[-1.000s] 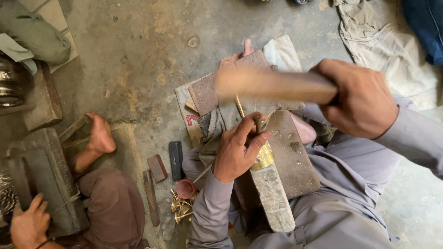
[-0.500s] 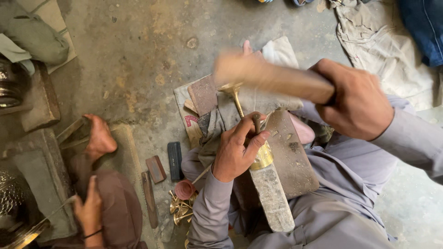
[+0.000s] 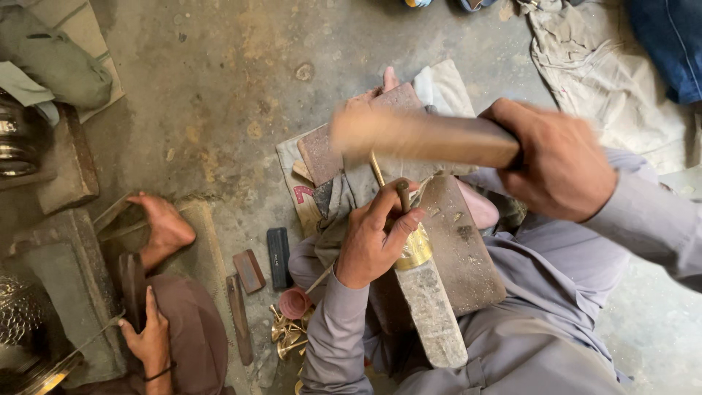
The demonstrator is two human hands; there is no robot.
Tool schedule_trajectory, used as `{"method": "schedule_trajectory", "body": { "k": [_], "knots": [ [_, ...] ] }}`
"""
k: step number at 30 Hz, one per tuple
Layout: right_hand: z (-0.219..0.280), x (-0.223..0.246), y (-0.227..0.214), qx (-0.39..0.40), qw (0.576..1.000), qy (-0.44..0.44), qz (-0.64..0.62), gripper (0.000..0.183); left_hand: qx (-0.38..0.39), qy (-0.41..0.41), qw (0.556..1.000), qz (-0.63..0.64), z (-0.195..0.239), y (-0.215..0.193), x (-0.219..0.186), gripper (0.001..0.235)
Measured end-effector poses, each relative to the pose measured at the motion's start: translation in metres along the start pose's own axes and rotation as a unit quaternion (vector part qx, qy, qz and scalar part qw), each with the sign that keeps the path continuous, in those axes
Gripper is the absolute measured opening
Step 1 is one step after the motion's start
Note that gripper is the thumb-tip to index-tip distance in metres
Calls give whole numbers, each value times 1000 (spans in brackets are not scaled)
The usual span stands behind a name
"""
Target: The person sits on the floor and uses a hammer and chisel to shape a brass candlestick holder placed on a stone block. They repeatedly strike the chisel to refine the metal's form.
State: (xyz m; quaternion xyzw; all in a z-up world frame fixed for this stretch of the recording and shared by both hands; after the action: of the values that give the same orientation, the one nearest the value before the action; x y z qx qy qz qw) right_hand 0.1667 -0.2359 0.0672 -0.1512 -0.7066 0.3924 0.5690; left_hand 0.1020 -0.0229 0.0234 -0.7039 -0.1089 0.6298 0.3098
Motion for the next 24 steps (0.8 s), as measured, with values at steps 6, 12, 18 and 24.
{"method": "schedule_trajectory", "body": {
  "k": [6, 12, 18, 24],
  "knots": [
    [-2, 5, 6, 11, 1000, -16, 15, 23, 1, 9, 1000, -14, -1, -1, -2, 35],
    [-3, 0, 12, 48, 996, -9, 74, 24, -16, 30, 999, -19, 2, 0, 3, 21],
    [-2, 6, 2, 9, 997, -48, 60, 34, -79, 101, 990, -66, 4, -3, -4, 28],
    [-3, -2, 3, 39, 998, -7, 57, 26, -39, 50, 997, -40, 3, 3, 5, 28]
  ]
}}
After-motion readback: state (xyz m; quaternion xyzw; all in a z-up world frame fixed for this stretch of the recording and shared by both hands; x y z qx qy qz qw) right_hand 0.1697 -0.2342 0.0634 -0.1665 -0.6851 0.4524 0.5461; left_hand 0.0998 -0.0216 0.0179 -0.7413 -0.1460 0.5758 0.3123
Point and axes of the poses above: each hand's wrist, its own z-axis away from the middle knuckle, its own y-axis out of the palm, x = y × z, the point moved 7 cm from there along -z, towards the middle knuckle, and after that the axes turned 10 degrees about -z, right-handed, at the moved point
